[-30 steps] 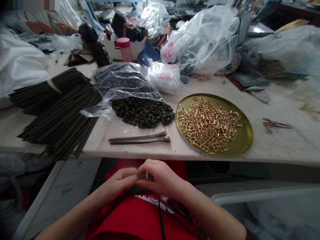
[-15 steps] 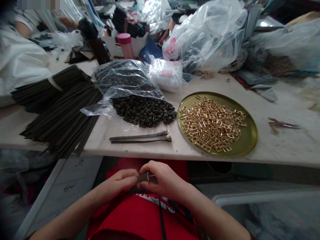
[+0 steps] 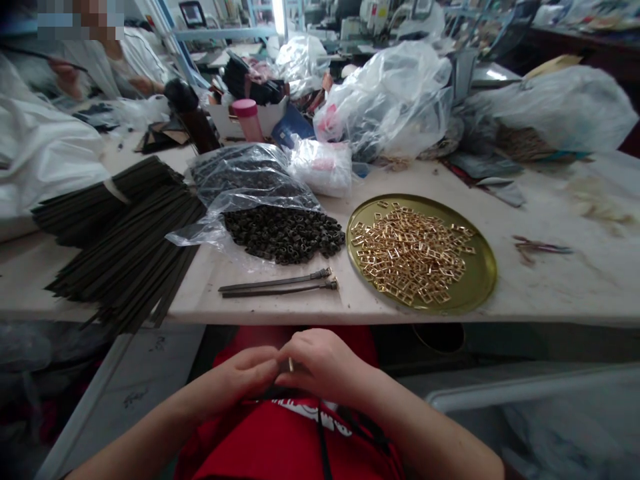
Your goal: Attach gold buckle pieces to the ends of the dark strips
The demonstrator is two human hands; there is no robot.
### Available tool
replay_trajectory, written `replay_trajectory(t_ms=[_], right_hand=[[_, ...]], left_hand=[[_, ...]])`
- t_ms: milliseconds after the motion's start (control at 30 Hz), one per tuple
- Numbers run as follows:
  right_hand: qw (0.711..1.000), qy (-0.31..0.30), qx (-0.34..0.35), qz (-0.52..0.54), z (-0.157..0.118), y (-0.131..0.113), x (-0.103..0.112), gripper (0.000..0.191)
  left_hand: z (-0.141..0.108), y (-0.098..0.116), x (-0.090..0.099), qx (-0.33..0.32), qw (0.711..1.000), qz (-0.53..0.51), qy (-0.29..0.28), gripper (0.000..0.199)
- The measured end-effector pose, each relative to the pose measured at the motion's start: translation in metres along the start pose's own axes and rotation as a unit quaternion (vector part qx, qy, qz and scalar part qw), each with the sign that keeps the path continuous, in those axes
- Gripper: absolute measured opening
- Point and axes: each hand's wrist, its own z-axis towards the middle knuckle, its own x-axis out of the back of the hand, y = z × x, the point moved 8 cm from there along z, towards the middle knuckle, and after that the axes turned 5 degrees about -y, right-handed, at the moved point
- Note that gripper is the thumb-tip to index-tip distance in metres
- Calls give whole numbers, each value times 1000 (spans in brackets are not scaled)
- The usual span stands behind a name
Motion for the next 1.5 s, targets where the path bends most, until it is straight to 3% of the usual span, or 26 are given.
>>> replay_trajectory(t_ms=[67, 133, 233, 300, 433, 533, 633, 733, 800, 867, 967, 1033, 1133, 1267, 1433, 1500], right_hand=[[999, 22, -3, -28, -2, 7, 6, 20], [995, 67, -42, -53, -4, 23, 20, 18], [979, 150, -91, -107, -2, 48, 51, 17], [966, 175, -105, -159, 5, 62, 66, 16], [941, 183, -145, -243, 14, 93, 76, 31], [936, 198, -161, -241, 10, 113, 70, 47], [928, 245, -174, -219, -2, 124, 65, 48], [917, 297, -183, -194, -15, 127, 63, 51], [911, 324, -180, -182, -21, 127, 61, 50], [909, 340, -166, -174, -26, 125, 60, 45], [905, 359, -143, -177, -30, 121, 59, 40], [899, 379, -135, -174, -33, 118, 61, 38], [893, 407, -135, -137, -37, 119, 63, 34], [883, 436, -150, -90, -43, 122, 67, 27], [861, 476, -157, -87, -57, 104, 78, 22], [856, 487, -152, -82, -59, 91, 80, 21]], left_hand=[[-2, 11, 10, -26, 994, 95, 36, 35], [-4, 28, 27, -56, 968, 222, 104, 29], [-3, 56, 56, -93, 885, 393, 231, 30], [4, 68, 71, -111, 822, 473, 295, 33], [28, 66, 91, -136, 722, 578, 356, 30], [39, 53, 99, -153, 697, 589, 379, 30], [39, 44, 97, -178, 688, 593, 377, 31], [20, 41, 96, -206, 668, 609, 373, 28], [-3, 38, 111, -186, 652, 625, 387, 22], [-32, 39, 143, -133, 615, 641, 440, 17], [-74, 40, 208, 15, 561, 627, 540, 30], [-84, 37, 240, 101, 563, 624, 532, 41], [-85, 38, 256, 130, 570, 623, 520, 44], [-92, 46, 248, 100, 569, 591, 564, 41], [-133, 55, 243, 20, 623, 420, 660, 31], [-150, 59, 231, -7, 627, 356, 693, 30]])
